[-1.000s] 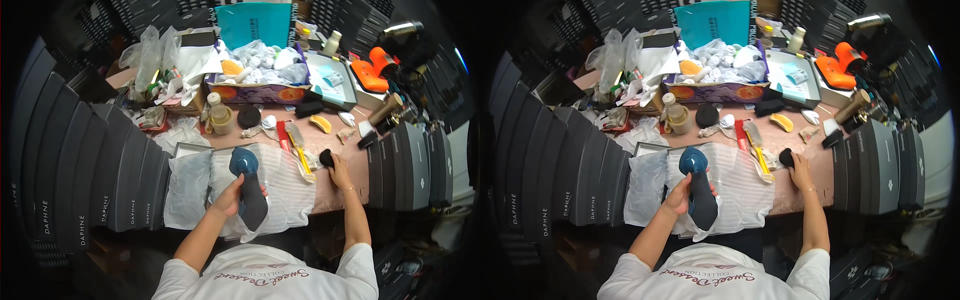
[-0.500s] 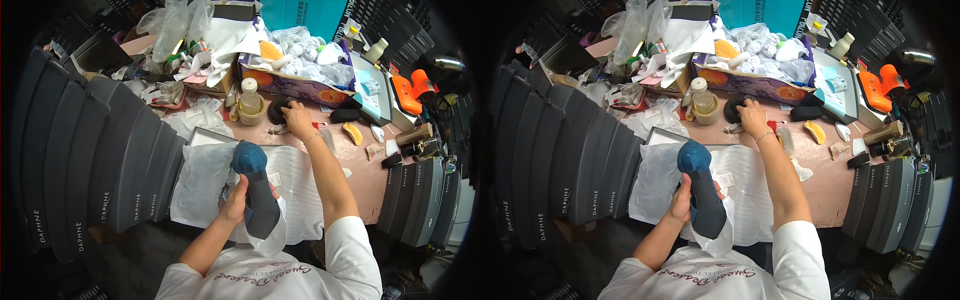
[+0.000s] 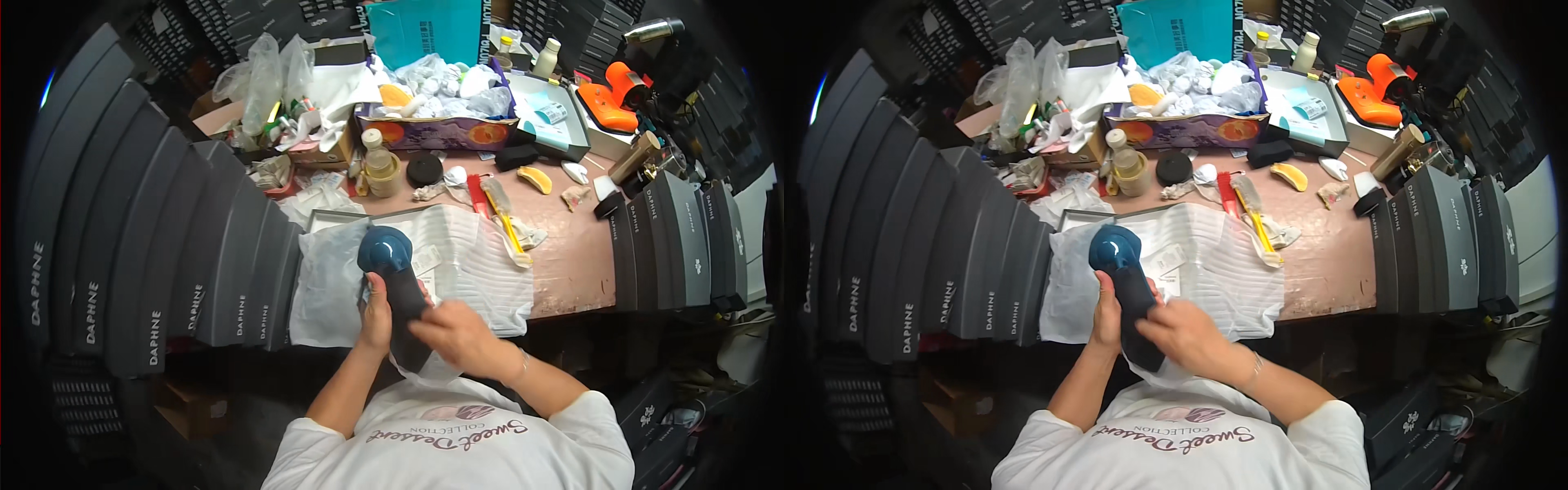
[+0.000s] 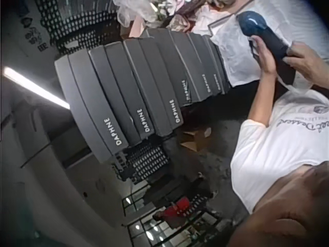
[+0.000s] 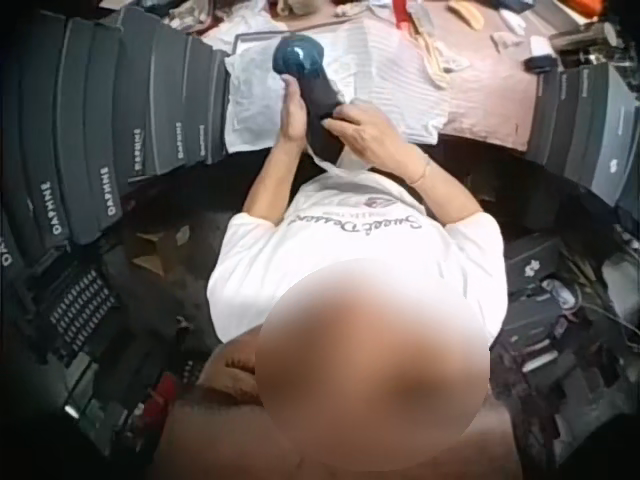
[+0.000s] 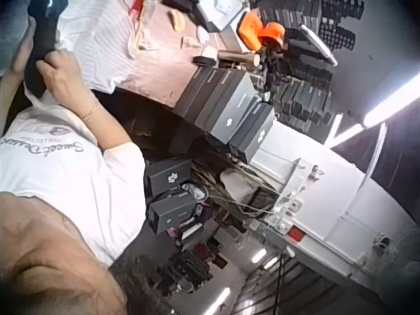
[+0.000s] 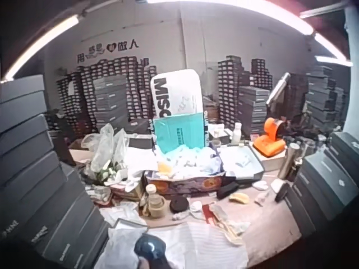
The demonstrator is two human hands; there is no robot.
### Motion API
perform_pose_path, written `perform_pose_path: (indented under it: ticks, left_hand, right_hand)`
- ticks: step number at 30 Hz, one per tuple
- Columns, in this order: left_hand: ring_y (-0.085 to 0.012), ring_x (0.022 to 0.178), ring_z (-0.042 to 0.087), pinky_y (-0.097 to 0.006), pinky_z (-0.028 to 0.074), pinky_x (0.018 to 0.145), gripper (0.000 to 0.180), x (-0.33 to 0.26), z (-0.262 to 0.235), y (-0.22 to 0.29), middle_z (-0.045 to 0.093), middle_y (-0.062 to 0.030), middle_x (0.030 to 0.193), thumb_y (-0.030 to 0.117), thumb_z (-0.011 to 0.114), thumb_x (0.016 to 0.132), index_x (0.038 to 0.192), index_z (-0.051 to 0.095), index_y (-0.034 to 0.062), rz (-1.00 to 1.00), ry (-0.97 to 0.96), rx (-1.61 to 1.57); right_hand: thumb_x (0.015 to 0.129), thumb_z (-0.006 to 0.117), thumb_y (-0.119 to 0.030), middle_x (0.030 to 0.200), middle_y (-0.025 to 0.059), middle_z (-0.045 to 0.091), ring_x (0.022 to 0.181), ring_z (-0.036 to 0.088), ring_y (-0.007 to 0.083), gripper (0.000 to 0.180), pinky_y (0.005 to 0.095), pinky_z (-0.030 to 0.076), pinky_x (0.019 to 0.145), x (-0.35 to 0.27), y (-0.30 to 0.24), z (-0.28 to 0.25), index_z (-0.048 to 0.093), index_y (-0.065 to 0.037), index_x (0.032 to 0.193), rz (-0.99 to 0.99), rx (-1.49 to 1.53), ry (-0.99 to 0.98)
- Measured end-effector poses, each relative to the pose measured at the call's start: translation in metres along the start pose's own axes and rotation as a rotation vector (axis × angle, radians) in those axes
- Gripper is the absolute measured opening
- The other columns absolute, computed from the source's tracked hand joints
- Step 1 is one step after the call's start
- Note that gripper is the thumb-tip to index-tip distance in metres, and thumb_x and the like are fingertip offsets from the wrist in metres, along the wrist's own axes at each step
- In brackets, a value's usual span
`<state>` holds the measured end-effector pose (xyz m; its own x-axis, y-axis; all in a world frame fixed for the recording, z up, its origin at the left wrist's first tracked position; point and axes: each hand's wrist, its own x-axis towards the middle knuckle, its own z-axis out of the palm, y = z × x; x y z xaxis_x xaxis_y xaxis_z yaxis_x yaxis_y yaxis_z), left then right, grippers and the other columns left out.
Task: Packaging finished shoes into boxes by inspecting, cleaning them with a brush, and wrapping them in tissue paper.
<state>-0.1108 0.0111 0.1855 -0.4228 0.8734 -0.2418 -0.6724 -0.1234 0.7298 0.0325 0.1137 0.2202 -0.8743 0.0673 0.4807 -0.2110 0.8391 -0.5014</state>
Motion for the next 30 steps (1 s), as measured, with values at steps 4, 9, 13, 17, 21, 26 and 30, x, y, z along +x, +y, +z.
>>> perform_pose_path:
  ticks: [4,9,13,17,21,26,30]
  left_hand:
    - [-0.0174,0.098,0.060,-0.032,0.049,0.088,0.075,-0.001,-0.008,-0.008,0.061,-0.0074,0.106,0.071,0.026,0.091,0.116,0.057,0.0063,0.048,-0.147,-0.038]
    - [-0.0160,0.100,0.058,-0.031,0.047,0.089,0.073,-0.029,-0.003,0.002,0.059,-0.0054,0.109,0.069,0.028,0.093,0.117,0.055,0.0059,0.051,-0.118,0.034]
    - [-0.0162,0.102,0.057,-0.029,0.046,0.090,0.075,-0.038,0.006,-0.008,0.059,-0.0052,0.108,0.070,0.026,0.093,0.116,0.056,0.0047,-0.001,-0.002,-0.009]
    - [-0.0177,0.094,0.061,-0.031,0.050,0.084,0.075,-0.044,0.022,0.003,0.062,-0.0070,0.102,0.069,0.024,0.093,0.115,0.055,0.0040,0.051,0.061,0.119]
    - [-0.0206,0.078,0.064,-0.032,0.053,0.070,0.078,-0.023,0.008,0.024,0.060,-0.0101,0.087,0.072,0.021,0.091,0.102,0.053,0.0024,0.114,-0.067,0.075]
    - [-0.0236,0.084,0.065,-0.034,0.055,0.071,0.078,-0.020,0.044,0.036,0.060,-0.0103,0.090,0.074,0.030,0.088,0.106,0.053,0.0010,0.032,-0.208,0.089]
    - [-0.0219,0.090,0.066,-0.034,0.055,0.076,0.058,-0.013,0.065,0.042,0.062,-0.0101,0.090,0.050,0.065,0.085,0.114,0.053,0.0014,0.152,-0.414,0.440]
  right_hand:
    - [0.074,0.061,-0.008,0.089,0.0062,0.057,0.075,0.054,0.0231,0.029,0.0357,0.042,0.065,0.016,-0.011,-0.007,0.066,-0.006,0.102,-0.111,-0.071,0.223]
    - [0.072,0.062,-0.009,0.088,0.0061,0.057,0.073,0.055,0.0224,0.027,0.0352,0.042,0.063,-0.003,-0.024,0.012,0.067,-0.008,0.099,-0.145,-0.024,0.202]
    - [0.073,0.062,-0.008,0.089,0.0069,0.058,0.076,0.055,0.0252,0.025,0.0357,0.044,0.066,0.012,-0.019,-0.003,0.066,-0.007,0.097,-0.108,-0.017,0.294]
    - [0.070,0.066,-0.002,0.092,0.0089,0.059,0.078,0.055,0.0273,0.030,0.0372,0.045,0.068,-0.002,-0.034,0.000,0.065,-0.005,0.100,0.013,0.068,0.218]
    - [0.076,0.064,0.002,0.092,0.0129,0.060,0.081,0.059,0.0298,0.031,0.0387,0.048,0.072,-0.057,-0.017,-0.034,0.065,-0.005,0.106,0.168,0.127,0.152]
    - [0.084,0.065,-0.006,0.104,0.0192,0.059,0.090,0.060,0.0324,0.033,0.0367,0.049,0.079,-0.087,0.121,-0.068,0.061,-0.004,0.117,0.502,-0.229,0.585]
    - [0.082,0.073,-0.028,0.130,0.0194,0.049,0.106,0.058,0.0303,0.072,0.0336,0.047,0.089,-0.103,0.173,-0.071,0.038,-0.007,0.141,0.634,-0.151,0.572]
